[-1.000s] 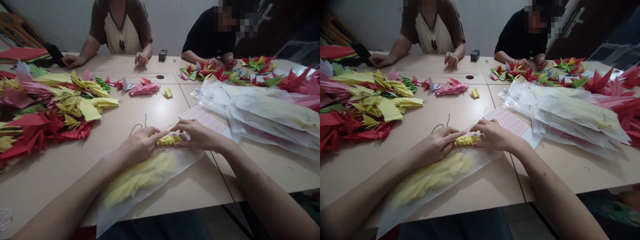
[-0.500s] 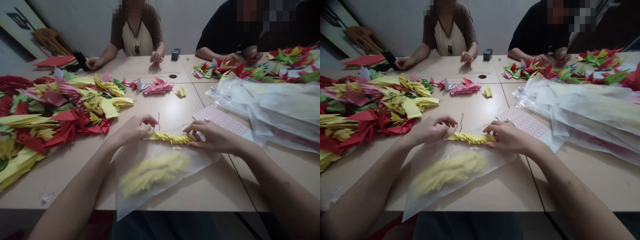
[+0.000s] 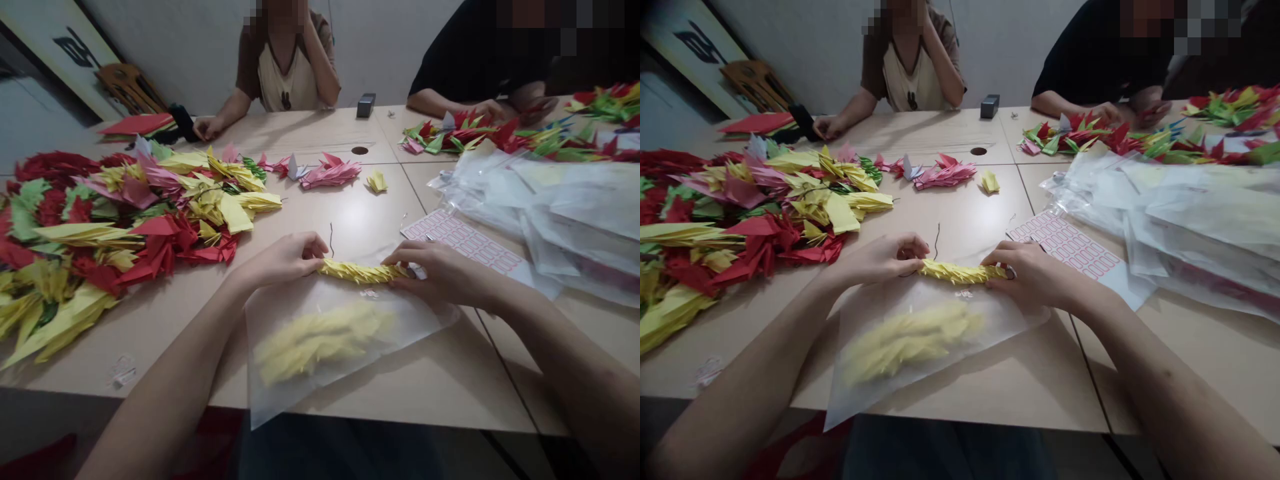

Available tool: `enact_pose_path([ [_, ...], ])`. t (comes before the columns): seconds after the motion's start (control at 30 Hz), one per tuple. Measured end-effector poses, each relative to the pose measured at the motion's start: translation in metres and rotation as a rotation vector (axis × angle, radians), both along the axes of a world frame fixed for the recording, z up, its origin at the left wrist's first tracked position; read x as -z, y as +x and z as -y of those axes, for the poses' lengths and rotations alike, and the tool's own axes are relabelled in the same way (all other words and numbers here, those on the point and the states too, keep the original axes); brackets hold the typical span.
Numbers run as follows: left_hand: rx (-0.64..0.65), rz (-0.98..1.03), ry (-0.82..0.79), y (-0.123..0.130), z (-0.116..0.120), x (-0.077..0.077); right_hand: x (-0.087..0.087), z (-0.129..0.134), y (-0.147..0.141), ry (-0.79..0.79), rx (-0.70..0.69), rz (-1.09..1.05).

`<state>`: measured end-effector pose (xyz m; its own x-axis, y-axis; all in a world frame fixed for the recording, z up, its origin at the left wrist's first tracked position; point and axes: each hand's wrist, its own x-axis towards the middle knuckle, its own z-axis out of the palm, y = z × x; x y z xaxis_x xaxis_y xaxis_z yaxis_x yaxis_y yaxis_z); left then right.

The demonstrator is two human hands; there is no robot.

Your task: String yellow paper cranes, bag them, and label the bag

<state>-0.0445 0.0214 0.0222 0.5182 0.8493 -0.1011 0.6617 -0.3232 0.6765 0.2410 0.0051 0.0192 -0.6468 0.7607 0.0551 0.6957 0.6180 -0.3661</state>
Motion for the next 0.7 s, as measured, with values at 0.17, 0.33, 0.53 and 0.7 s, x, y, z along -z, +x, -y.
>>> enact_pose_path([
  [0.17,0.016,-0.081,0.048,0.0064,0.0018,-0.0043,0.001,0.0,0.0002,-0.006,0.008,0.021],
  [0.33,-0.007,-0.086,0.102,0.0077,0.0025,-0.0019,0.0025,0.0001,-0.0001,-0.01,0.013,0.009],
  [0.53,-0.016,-0.085,0.069,0.0072,0.0028,-0.0021,0.0014,0.0006,-0.0012,0.019,-0.009,-0.019],
  [0.7,-0.01,-0.105,0.062,0.0037,0.0007,-0.0057,-0.0001,0.0007,-0.002,0.03,-0.013,-0.01],
])
